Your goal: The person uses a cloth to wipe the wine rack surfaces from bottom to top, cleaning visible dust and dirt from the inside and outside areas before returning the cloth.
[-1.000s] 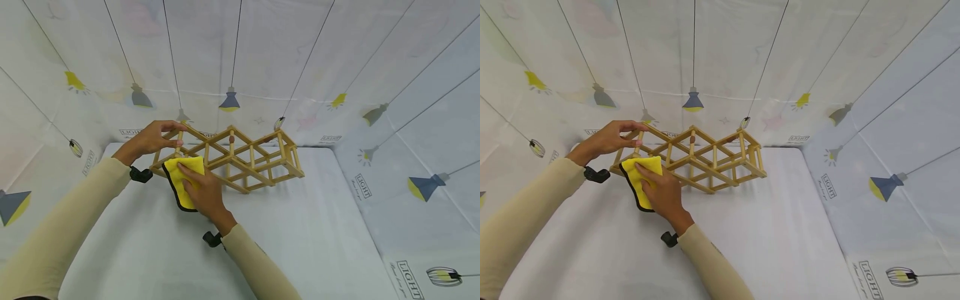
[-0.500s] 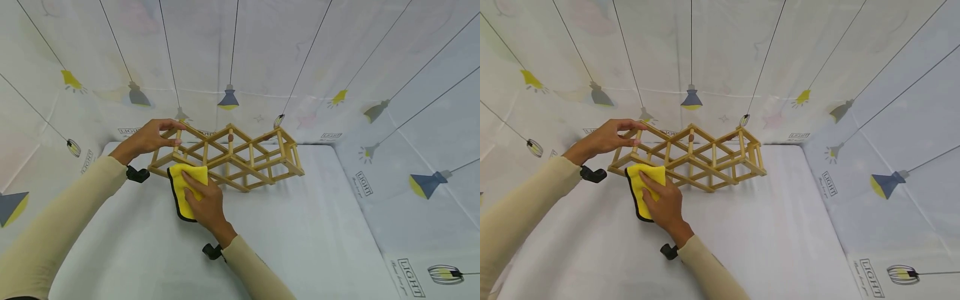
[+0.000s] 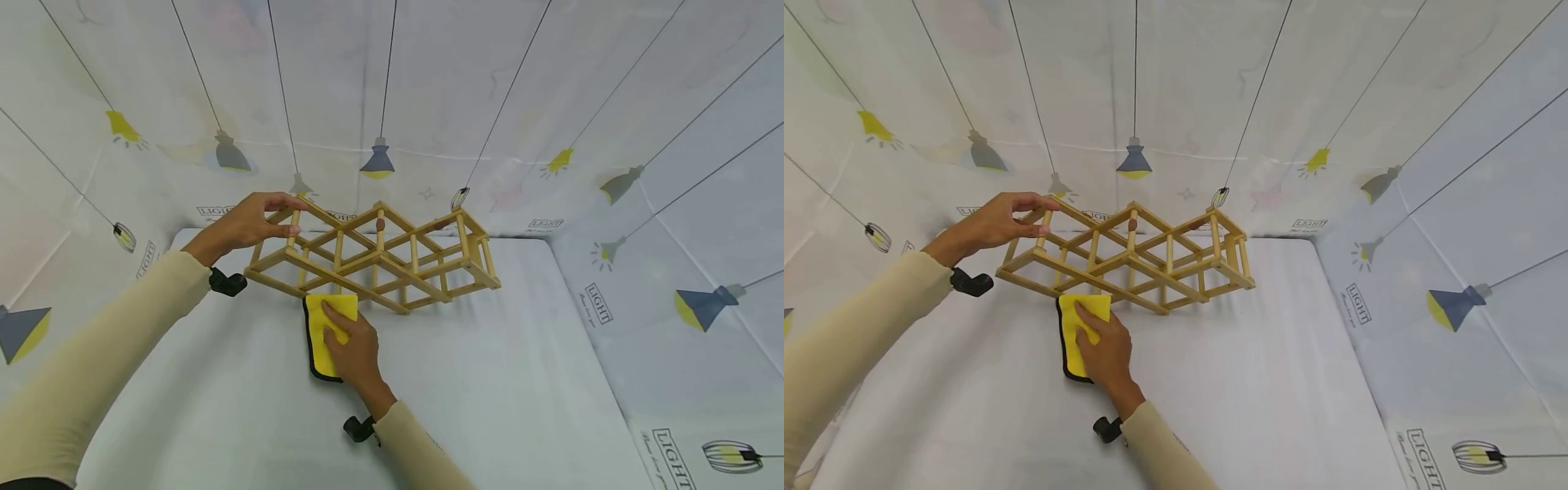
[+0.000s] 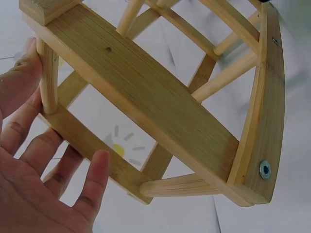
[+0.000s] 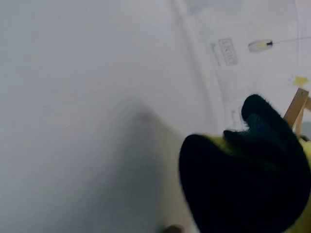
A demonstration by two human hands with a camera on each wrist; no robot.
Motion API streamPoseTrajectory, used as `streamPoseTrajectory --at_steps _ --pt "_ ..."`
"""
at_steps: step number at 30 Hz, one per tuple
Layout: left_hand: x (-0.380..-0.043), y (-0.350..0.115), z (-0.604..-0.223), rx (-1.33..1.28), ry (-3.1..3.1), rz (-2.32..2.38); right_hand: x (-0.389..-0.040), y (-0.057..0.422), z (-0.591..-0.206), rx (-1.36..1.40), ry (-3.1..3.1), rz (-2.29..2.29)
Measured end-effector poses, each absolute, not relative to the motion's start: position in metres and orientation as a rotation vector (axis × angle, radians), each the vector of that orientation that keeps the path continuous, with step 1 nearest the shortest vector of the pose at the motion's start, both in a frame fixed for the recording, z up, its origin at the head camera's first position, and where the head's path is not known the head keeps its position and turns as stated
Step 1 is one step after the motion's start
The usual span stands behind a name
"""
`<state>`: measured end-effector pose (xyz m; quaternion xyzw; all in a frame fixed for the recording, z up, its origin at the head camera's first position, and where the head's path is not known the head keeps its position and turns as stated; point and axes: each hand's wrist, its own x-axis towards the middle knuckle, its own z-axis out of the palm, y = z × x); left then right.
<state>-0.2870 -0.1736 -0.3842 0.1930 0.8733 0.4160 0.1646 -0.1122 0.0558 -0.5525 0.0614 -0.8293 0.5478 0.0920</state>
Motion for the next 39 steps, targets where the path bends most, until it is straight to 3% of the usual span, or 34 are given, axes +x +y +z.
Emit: streamPoseTrajectory --at_steps 5,8,12,20,30,39 --pt "-0.287 -0.171 -0.382 0.535 2.501 1.178 -0.126 0.033 -0.529 0.557 -2.334 1.639" --pt "-0.288 -0.167 -0.383 0.547 2.508 1.174 -0.137 0.017 -0.512 0.644 -2.294 1.608" --pt "-0.29 -0.163 -0.385 0.573 2.511 1.177 -0.147 -0.002 -0.502 0.581 -2.268 1.65" --pt "-0.292 -0.165 -0.387 0.56 2.506 1.179 -0.151 -0.02 -0.523 0.393 -2.472 1.907" --pt "-0.289 -0.17 -0.379 0.553 2.529 1.158 -0.15 -0.022 -0.51 0.54 -2.109 1.891" --pt "-0.287 -0.172 -0.378 0.577 2.515 1.162 -0.153 -0.027 -0.524 0.413 -2.505 1.924"
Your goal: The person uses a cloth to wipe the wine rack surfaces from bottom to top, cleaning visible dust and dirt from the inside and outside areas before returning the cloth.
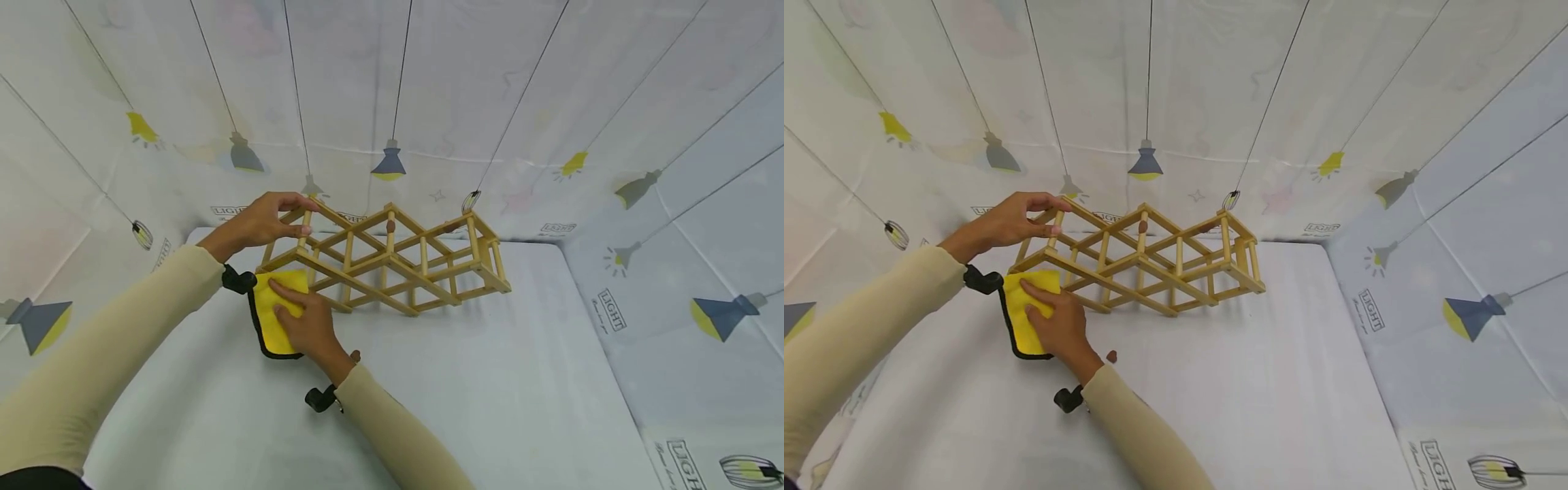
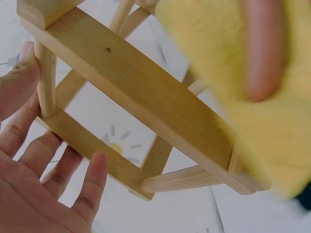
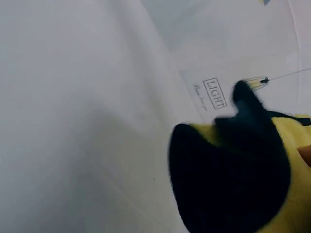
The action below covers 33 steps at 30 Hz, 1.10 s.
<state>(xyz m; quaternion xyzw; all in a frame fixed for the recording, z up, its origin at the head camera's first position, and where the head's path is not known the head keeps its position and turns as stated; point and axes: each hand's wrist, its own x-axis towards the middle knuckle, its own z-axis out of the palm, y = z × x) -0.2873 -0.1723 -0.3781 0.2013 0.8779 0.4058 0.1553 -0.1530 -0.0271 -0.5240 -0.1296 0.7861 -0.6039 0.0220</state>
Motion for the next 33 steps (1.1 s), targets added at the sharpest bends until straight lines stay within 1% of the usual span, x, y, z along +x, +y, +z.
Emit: streamPoseTrajectory --at_steps 2,6,9,12,16,18,22,24,27,33 --pt "-0.287 -0.172 -0.377 0.576 2.514 1.156 -0.151 -0.023 -0.521 -0.457 2.473 -1.884" --pt "-0.288 -0.173 -0.374 0.575 2.529 1.145 -0.152 -0.019 -0.507 -0.608 2.485 -2.085" --pt "-0.288 -0.173 -0.374 0.573 2.528 1.149 -0.158 -0.022 -0.503 -0.624 2.48 -2.152" --pt "-0.287 -0.173 -0.375 0.564 2.524 1.154 -0.16 -0.026 -0.511 -0.521 2.457 -2.016" --pt "-0.286 -0.174 -0.377 0.566 2.512 1.15 -0.155 -0.027 -0.52 -0.397 2.536 -1.699" --pt "-0.286 -0.173 -0.376 0.571 2.514 1.149 -0.153 -0.027 -0.521 -0.444 2.6 -1.604" --pt "-0.286 -0.174 -0.376 0.569 2.526 1.153 -0.153 -0.03 -0.514 -0.679 2.719 -1.528" --pt "-0.285 -0.174 -0.376 0.565 2.523 1.158 -0.156 -0.032 -0.508 -0.747 2.768 -1.509" --pt "-0.284 -0.173 -0.378 0.563 2.517 1.165 -0.161 -0.034 -0.505 -0.702 2.811 -1.486" --pt "-0.286 -0.171 -0.379 0.568 2.52 1.155 -0.162 -0.017 -0.526 -0.402 2.732 -1.56"
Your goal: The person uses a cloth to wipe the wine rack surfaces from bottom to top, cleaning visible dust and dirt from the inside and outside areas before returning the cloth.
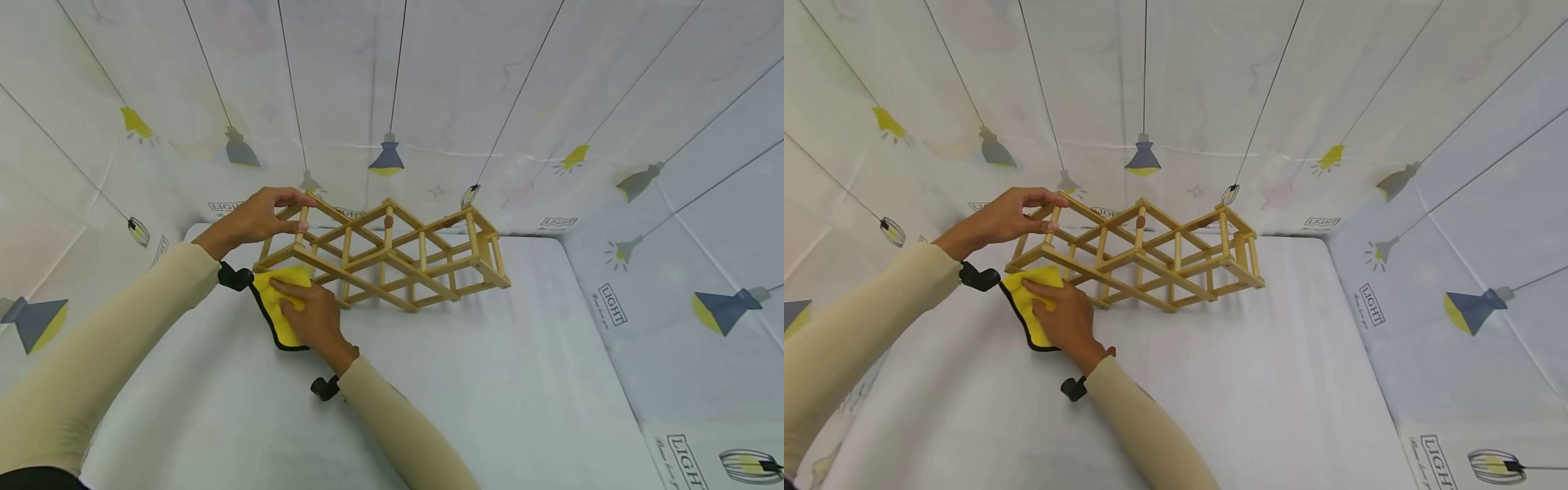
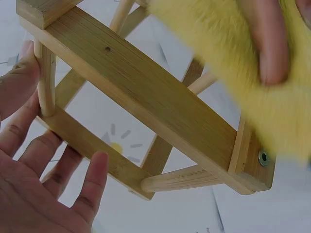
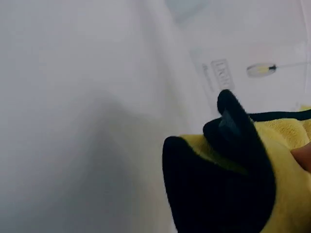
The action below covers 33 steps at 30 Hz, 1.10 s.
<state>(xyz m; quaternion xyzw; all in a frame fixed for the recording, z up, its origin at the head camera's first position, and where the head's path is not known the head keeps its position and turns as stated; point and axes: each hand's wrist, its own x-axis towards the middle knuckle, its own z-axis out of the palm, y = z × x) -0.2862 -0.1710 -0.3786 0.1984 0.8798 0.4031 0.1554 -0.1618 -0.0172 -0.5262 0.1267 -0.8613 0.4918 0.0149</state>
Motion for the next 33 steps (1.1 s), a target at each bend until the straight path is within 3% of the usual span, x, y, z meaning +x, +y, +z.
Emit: streamPoseTrajectory --at_steps 6,13,16,23,28,33 --pt "-0.288 -0.17 -0.38 0.555 2.539 1.122 -0.153 0.003 -0.545 0.257 -2.784 1.37" --pt "-0.288 -0.167 -0.377 0.594 2.506 1.149 -0.156 -0.014 -0.513 0.674 -2.695 1.22" --pt "-0.287 -0.168 -0.377 0.597 2.502 1.162 -0.163 -0.026 -0.5 0.729 -2.665 1.274" --pt "-0.285 -0.169 -0.378 0.603 2.505 1.162 -0.161 -0.026 -0.513 0.351 -2.771 1.656" --pt "-0.287 -0.169 -0.377 0.59 2.528 1.144 -0.15 -0.005 -0.534 0.017 -2.873 1.652" --pt "-0.285 -0.17 -0.377 0.581 2.522 1.149 -0.14 0.013 -0.547 0.057 -2.755 1.665"
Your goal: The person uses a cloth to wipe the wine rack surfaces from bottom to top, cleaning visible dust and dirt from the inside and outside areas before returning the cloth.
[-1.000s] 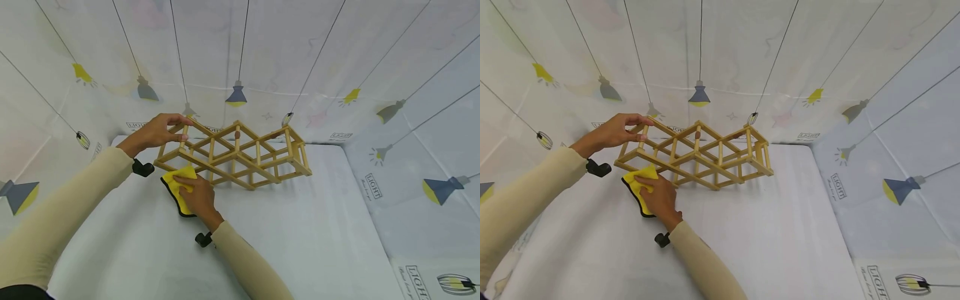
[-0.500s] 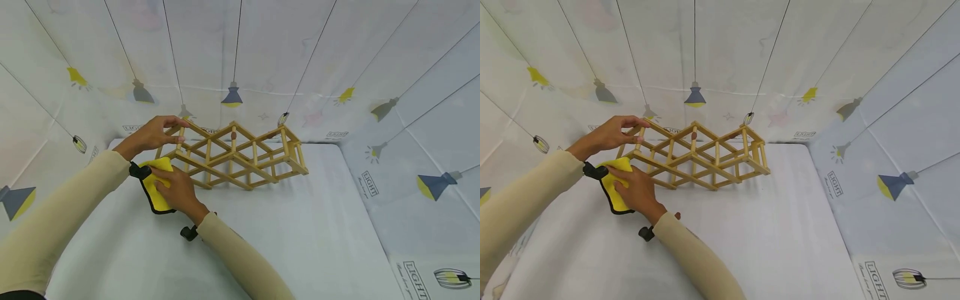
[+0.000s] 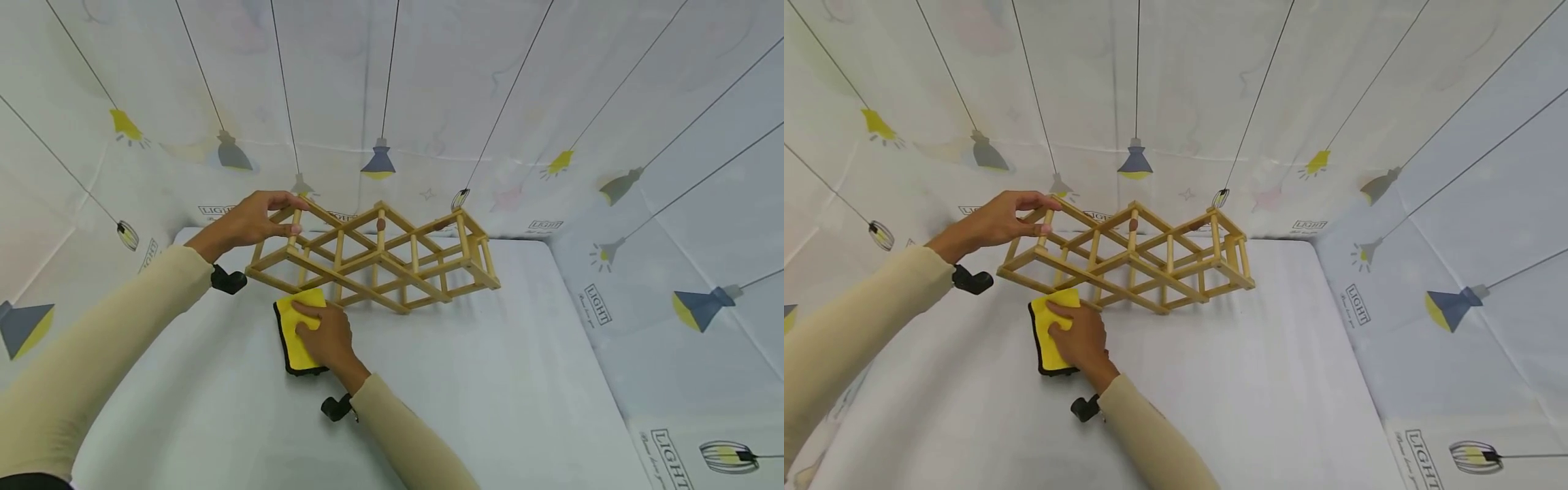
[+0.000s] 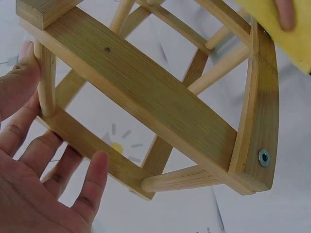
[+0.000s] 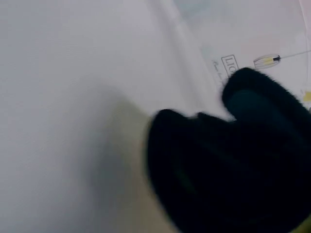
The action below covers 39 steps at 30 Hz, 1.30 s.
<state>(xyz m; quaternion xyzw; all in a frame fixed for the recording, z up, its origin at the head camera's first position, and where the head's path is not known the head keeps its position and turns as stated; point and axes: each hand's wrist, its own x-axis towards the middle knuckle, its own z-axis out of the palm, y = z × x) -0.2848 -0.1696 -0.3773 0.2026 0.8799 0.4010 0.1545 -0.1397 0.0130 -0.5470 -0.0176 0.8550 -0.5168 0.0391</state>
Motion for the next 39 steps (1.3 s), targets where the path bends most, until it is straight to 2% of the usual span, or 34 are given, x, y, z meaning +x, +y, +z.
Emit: streamPoseTrajectory --at_steps 4,7,14,21,27,30,35,37,39 --pt "-0.285 -0.169 -0.378 0.584 2.536 1.13 -0.137 0.023 -0.546 -0.25 2.65 -2.011" --pt "-0.285 -0.168 -0.377 0.586 2.538 1.127 -0.14 0.026 -0.545 -0.256 2.633 -2.18" --pt "-0.283 -0.168 -0.381 0.608 2.527 1.135 -0.141 0.025 -0.553 -0.137 2.539 -1.962" --pt "-0.284 -0.168 -0.379 0.608 2.535 1.141 -0.137 0.025 -0.547 -0.12 2.587 -2.192" --pt "-0.283 -0.167 -0.379 0.605 2.512 1.145 -0.134 0.027 -0.548 0.047 2.512 -1.92" --pt "-0.283 -0.167 -0.38 0.611 2.513 1.14 -0.13 0.031 -0.547 0.019 2.511 -1.971" --pt "-0.284 -0.168 -0.379 0.609 2.538 1.131 -0.13 0.045 -0.54 -0.265 2.693 -2.273" --pt "-0.285 -0.168 -0.379 0.603 2.537 1.132 -0.132 0.053 -0.542 -0.251 2.779 -2.27" --pt "-0.284 -0.167 -0.378 0.607 2.528 1.13 -0.133 0.061 -0.548 -0.093 2.814 -2.206"
